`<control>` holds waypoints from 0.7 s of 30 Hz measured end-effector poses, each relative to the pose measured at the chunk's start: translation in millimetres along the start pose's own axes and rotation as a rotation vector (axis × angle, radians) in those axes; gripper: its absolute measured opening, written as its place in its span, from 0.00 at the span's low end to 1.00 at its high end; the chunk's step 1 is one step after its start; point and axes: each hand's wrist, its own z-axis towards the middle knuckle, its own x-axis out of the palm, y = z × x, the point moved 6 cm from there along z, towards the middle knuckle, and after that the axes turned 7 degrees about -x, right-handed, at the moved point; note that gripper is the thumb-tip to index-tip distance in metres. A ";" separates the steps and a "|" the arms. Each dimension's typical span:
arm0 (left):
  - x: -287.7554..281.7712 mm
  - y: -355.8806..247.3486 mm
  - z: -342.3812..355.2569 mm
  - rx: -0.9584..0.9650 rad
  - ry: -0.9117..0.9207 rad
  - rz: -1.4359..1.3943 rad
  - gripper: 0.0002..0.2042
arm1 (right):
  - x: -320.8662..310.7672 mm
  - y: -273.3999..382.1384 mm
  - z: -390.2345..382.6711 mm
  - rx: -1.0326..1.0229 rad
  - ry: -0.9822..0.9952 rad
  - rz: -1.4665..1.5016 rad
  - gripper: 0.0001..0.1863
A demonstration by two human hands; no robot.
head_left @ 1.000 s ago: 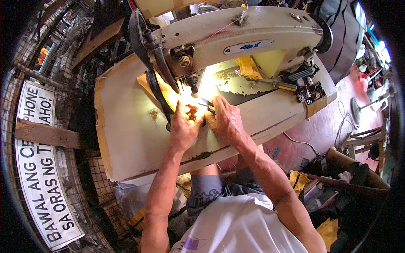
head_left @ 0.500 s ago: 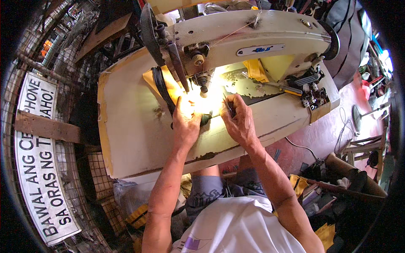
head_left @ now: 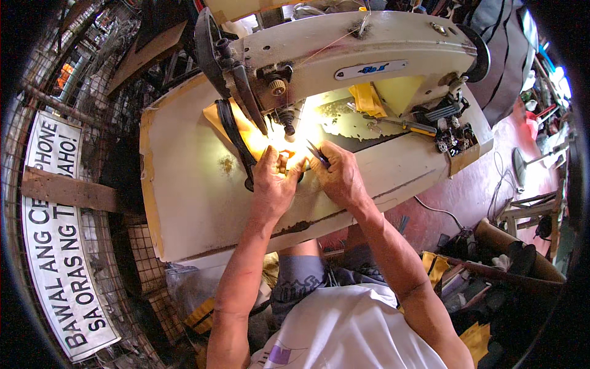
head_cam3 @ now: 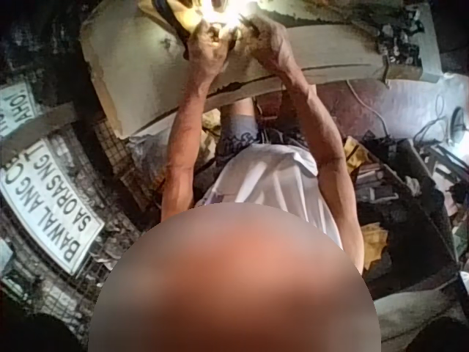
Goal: Attaching a zipper to a yellow fabric pouch using an industrial sewing machine.
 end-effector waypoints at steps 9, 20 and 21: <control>-4.7 12.1 -1.6 -0.091 -0.053 -0.196 0.06 | -2.5 0.9 -1.7 0.012 -0.038 -0.014 0.09; -9.5 0.7 -0.9 -0.164 -0.081 0.000 0.09 | 2.7 20.6 -14.7 -0.273 -0.139 -0.429 0.16; -9.8 1.1 -0.6 -0.155 -0.081 0.010 0.09 | 4.4 21.5 -14.7 -0.267 -0.101 -0.445 0.16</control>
